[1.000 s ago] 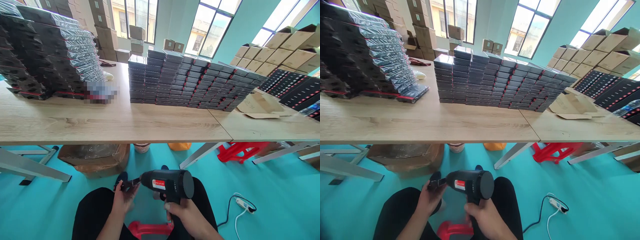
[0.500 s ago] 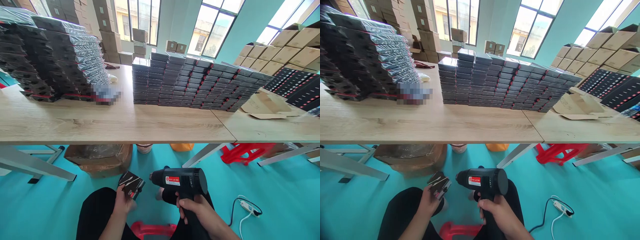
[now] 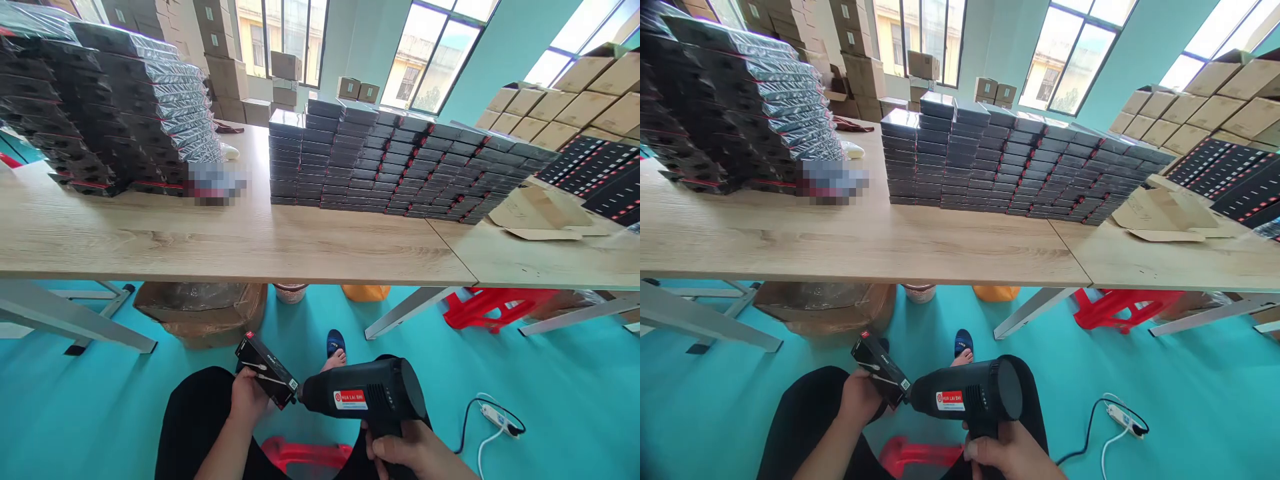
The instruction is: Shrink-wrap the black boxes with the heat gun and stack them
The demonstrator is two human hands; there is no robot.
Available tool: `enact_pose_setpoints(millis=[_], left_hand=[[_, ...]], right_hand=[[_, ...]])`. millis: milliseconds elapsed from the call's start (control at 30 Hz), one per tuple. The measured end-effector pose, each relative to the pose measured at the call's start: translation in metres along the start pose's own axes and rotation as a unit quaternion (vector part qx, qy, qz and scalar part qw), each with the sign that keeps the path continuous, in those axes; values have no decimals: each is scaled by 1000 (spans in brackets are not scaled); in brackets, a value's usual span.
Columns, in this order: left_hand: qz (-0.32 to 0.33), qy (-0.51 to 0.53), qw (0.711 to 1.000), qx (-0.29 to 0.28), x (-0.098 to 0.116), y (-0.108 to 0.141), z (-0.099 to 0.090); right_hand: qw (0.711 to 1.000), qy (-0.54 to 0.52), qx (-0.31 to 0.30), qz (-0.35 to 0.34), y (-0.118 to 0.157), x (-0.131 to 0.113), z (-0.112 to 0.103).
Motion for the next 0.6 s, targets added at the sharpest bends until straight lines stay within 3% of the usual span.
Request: enact_pose_setpoints(millis=[367, 600], left_hand=[[-36, -24, 999, 13, -6, 14, 11], [-39, -48, 998, -7, -13, 6, 3]], right_hand=[[1000, -28, -2, -6, -10, 7, 15], [999, -4, -14, -35, -22, 7, 17]])
Point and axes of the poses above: each hand's wrist, its own y-axis away from the middle knuckle, its own z-axis out of the palm, x = y × z, the point moved 4 cm from there along -y, towards the middle knuckle, and after that the axes turned 10 degrees about y, right-handed, at the moved point
